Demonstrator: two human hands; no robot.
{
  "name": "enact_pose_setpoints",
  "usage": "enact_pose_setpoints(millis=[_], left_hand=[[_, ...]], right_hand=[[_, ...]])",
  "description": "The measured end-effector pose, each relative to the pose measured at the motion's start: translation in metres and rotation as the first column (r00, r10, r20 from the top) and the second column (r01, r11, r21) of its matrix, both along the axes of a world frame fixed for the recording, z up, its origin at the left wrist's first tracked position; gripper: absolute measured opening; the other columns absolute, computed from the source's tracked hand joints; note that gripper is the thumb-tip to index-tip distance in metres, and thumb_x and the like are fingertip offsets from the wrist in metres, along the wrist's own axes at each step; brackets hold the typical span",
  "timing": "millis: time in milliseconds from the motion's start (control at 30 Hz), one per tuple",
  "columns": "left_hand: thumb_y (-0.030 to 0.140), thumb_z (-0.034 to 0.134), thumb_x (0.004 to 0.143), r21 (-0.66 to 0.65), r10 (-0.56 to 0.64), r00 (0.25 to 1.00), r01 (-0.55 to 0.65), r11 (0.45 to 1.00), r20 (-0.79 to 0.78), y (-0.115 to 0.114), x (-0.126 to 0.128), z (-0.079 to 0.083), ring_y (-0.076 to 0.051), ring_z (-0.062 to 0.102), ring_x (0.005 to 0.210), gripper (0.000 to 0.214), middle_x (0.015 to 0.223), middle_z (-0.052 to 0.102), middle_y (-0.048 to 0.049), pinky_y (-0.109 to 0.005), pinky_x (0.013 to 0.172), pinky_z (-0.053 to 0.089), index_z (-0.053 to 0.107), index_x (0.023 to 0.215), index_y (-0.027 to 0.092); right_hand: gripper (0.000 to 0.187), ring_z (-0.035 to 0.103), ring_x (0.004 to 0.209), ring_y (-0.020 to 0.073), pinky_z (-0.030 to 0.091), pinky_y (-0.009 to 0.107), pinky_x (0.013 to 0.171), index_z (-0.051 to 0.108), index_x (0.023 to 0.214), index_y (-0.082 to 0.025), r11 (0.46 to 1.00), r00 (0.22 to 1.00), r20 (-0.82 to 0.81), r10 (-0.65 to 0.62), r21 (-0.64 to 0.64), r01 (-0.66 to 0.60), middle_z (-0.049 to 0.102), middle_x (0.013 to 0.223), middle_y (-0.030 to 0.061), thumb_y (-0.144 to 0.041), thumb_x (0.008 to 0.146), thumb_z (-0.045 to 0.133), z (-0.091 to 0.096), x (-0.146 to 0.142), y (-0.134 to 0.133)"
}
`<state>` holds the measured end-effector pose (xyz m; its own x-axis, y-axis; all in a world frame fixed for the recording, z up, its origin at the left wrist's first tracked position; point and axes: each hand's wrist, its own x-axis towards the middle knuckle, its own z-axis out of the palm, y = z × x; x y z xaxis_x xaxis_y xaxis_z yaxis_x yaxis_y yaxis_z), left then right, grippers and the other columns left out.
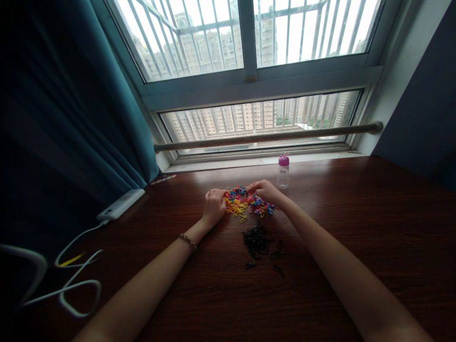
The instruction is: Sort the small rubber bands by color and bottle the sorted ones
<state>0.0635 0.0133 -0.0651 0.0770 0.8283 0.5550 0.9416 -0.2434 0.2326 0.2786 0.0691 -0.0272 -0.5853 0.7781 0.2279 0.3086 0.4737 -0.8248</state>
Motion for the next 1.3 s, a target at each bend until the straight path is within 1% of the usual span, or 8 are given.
enact_pose_setpoints(millis=[200,367,467,633,767,833,933,1300], left_hand=[[0.009,0.036,0.080,-0.098,-0.221,0.964,0.208,0.973,-0.148,-0.004,0.005,-0.001,-0.022,0.029,0.123,0.042,0.117,0.056,-0.0004,-0.052,0.103,0.006,0.048,0.116,0.027],[0.025,0.030,0.088,-0.152,-0.205,0.961,0.178,0.972,-0.186,-0.004,0.007,-0.003,-0.024,0.022,0.127,0.038,0.122,0.053,0.0009,-0.057,0.102,-0.002,0.040,0.125,0.031],[0.039,0.029,0.089,-0.180,-0.263,0.936,0.225,0.958,-0.235,-0.006,0.008,0.001,-0.025,0.016,0.129,0.039,0.129,0.045,0.0040,-0.057,0.102,-0.008,0.038,0.126,0.035],[0.049,0.029,0.086,-0.152,-0.258,0.918,0.221,0.963,-0.301,-0.005,0.011,0.009,-0.027,0.015,0.129,0.042,0.129,0.045,0.0024,-0.056,0.101,-0.012,0.042,0.123,0.034],[0.045,0.034,0.086,-0.124,-0.257,0.910,0.228,0.966,-0.325,0.004,0.017,0.014,-0.026,0.021,0.126,0.034,0.117,0.054,0.0008,-0.055,0.102,-0.010,0.054,0.110,0.033],[0.044,0.034,0.086,-0.123,-0.266,0.910,0.238,0.963,-0.318,0.008,0.020,0.014,-0.026,0.024,0.124,0.032,0.113,0.056,0.0007,-0.055,0.102,-0.009,0.057,0.105,0.032],[0.043,0.033,0.087,-0.124,-0.262,0.915,0.234,0.964,-0.307,0.011,0.021,0.011,-0.025,0.025,0.123,0.032,0.111,0.057,0.0001,-0.054,0.103,-0.009,0.060,0.100,0.030],[0.042,0.036,0.086,-0.105,-0.280,0.911,0.260,0.960,-0.303,0.015,0.019,0.007,-0.025,0.032,0.119,0.033,0.106,0.059,-0.0048,-0.052,0.104,-0.005,0.060,0.096,0.022]], right_hand=[[0.026,0.062,0.075,0.0143,0.049,0.025,0.072,0.071,0.078,-0.012,0.826,0.900,0.169,0.403,-0.491,-0.277,0.069,0.079,0.0046,-0.008,0.060,0.052,0.033,0.020,-0.021],[0.027,0.063,0.070,0.0134,0.047,0.020,0.061,0.069,0.086,-0.012,0.679,0.732,0.286,0.618,-0.663,-0.315,0.069,0.075,0.0043,-0.014,0.064,0.053,0.030,0.017,-0.030],[0.028,0.062,0.067,0.0123,0.045,0.018,0.057,0.068,0.090,-0.013,0.683,0.706,0.313,0.635,-0.654,-0.324,0.068,0.076,0.0041,-0.020,0.066,0.056,0.029,0.016,-0.028],[0.026,0.058,0.058,0.0112,0.041,0.019,0.052,0.070,0.080,-0.011,0.864,0.827,0.341,0.447,-0.404,-0.301,0.066,0.066,0.0035,-0.031,0.067,0.060,0.027,0.018,-0.015],[0.024,0.057,0.057,0.0121,0.040,0.020,0.053,0.070,0.078,-0.012,0.999,0.963,0.266,-0.031,-0.010,0.035,0.066,0.065,0.0039,-0.029,0.072,0.055,0.007,0.018,0.005],[0.022,0.058,0.060,0.0129,0.042,0.021,0.056,0.069,0.079,-0.013,0.957,0.941,0.205,-0.270,0.163,0.239,0.067,0.069,0.0047,-0.021,0.075,0.049,-0.008,0.018,0.014],[0.025,0.061,0.067,0.0143,0.044,0.022,0.062,0.069,0.083,-0.015,0.884,0.891,0.177,-0.418,0.304,0.355,0.069,0.077,0.0050,-0.014,0.075,0.045,-0.026,0.020,0.021],[0.022,0.062,0.072,0.0175,0.045,0.026,0.068,0.069,0.083,-0.017,0.896,0.895,0.191,-0.404,0.278,0.345,0.069,0.080,0.0062,-0.019,0.074,0.049,-0.036,0.022,0.020]])
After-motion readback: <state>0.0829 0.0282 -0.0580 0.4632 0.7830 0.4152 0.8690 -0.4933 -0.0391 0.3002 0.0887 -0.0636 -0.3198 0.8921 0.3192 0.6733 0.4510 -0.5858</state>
